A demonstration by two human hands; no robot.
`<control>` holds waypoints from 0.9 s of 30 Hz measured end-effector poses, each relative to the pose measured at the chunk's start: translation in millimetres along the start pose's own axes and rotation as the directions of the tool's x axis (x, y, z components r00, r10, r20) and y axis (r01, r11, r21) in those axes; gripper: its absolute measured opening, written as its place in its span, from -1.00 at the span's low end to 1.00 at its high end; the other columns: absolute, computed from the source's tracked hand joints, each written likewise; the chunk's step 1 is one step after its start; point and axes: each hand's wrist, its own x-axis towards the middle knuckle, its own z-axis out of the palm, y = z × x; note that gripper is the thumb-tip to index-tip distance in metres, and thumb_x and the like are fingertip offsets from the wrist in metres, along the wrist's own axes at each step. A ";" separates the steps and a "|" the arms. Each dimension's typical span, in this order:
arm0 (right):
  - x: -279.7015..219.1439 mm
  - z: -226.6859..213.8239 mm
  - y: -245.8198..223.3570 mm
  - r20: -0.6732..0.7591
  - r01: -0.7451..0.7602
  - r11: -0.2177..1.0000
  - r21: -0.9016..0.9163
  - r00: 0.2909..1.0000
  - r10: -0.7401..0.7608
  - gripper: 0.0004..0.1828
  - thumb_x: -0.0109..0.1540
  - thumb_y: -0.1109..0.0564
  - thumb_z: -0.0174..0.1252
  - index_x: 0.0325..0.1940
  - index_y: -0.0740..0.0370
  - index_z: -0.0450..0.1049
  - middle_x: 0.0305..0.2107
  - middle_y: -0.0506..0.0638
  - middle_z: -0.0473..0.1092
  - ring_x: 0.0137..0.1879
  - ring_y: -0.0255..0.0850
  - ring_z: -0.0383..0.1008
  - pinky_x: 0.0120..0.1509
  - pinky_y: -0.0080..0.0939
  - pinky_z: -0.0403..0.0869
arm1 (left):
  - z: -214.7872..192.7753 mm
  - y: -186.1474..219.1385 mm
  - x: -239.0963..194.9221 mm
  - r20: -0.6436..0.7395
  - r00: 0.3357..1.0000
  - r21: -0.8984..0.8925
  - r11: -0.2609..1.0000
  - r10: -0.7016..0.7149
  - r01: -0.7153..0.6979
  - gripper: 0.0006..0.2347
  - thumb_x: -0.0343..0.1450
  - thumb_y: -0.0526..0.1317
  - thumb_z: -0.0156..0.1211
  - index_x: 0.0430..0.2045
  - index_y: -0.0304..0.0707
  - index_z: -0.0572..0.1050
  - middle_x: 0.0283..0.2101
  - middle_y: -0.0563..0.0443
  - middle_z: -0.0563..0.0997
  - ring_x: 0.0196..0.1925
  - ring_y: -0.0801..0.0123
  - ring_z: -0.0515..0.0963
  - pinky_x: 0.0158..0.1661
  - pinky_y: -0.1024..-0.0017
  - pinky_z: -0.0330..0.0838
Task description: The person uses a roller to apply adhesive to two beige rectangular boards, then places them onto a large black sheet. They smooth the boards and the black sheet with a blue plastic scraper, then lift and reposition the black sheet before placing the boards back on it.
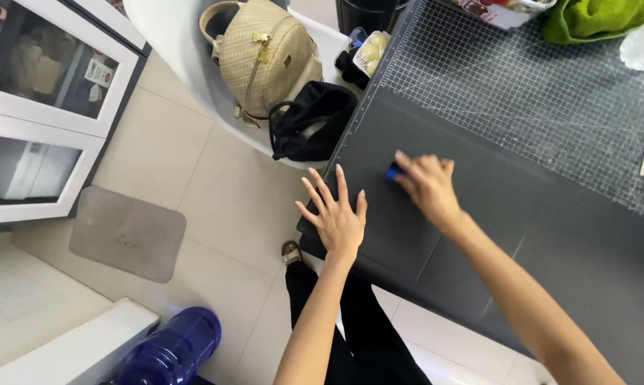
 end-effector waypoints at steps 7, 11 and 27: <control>-1.7 -7.4 -6.8 -0.025 0.001 1.000 0.009 1.000 -0.001 -0.53 0.25 -0.01 0.29 0.26 -0.03 0.48 -0.31 -0.13 0.37 -0.12 -0.21 0.38 0.11 -0.09 0.12 | -2.3 0.0 -0.3 0.034 0.999 -0.026 1.000 -0.007 0.008 -0.43 0.48 0.14 -0.10 0.41 0.01 0.12 0.45 -0.50 0.02 0.49 -0.37 -0.03 0.17 -0.45 -0.08; -2.8 -7.6 -9.4 -0.073 -0.041 0.999 -0.028 0.997 0.039 -0.53 0.25 0.04 0.31 0.25 0.02 0.49 -0.32 -0.09 0.36 -0.16 -0.19 0.37 0.09 -0.08 0.12 | 1.0 -0.7 -3.3 0.048 0.999 -0.015 1.000 -0.003 0.004 -0.43 0.49 0.14 -0.11 0.41 0.00 0.11 0.46 -0.52 -0.02 0.50 -0.38 -0.06 0.18 -0.44 -0.10; -67.0 45.4 -42.6 0.093 0.229 0.973 -0.034 0.970 -0.225 -0.45 0.19 0.18 0.10 0.27 -0.09 0.31 0.05 0.12 0.37 0.19 0.20 0.29 0.12 0.49 0.21 | 10.7 -39.4 -15.0 -0.203 0.943 -0.900 0.429 -0.265 -0.073 -0.39 0.51 0.18 -0.41 0.36 -0.28 0.12 0.49 -0.31 -0.04 0.53 -0.07 -0.03 0.40 0.02 -0.13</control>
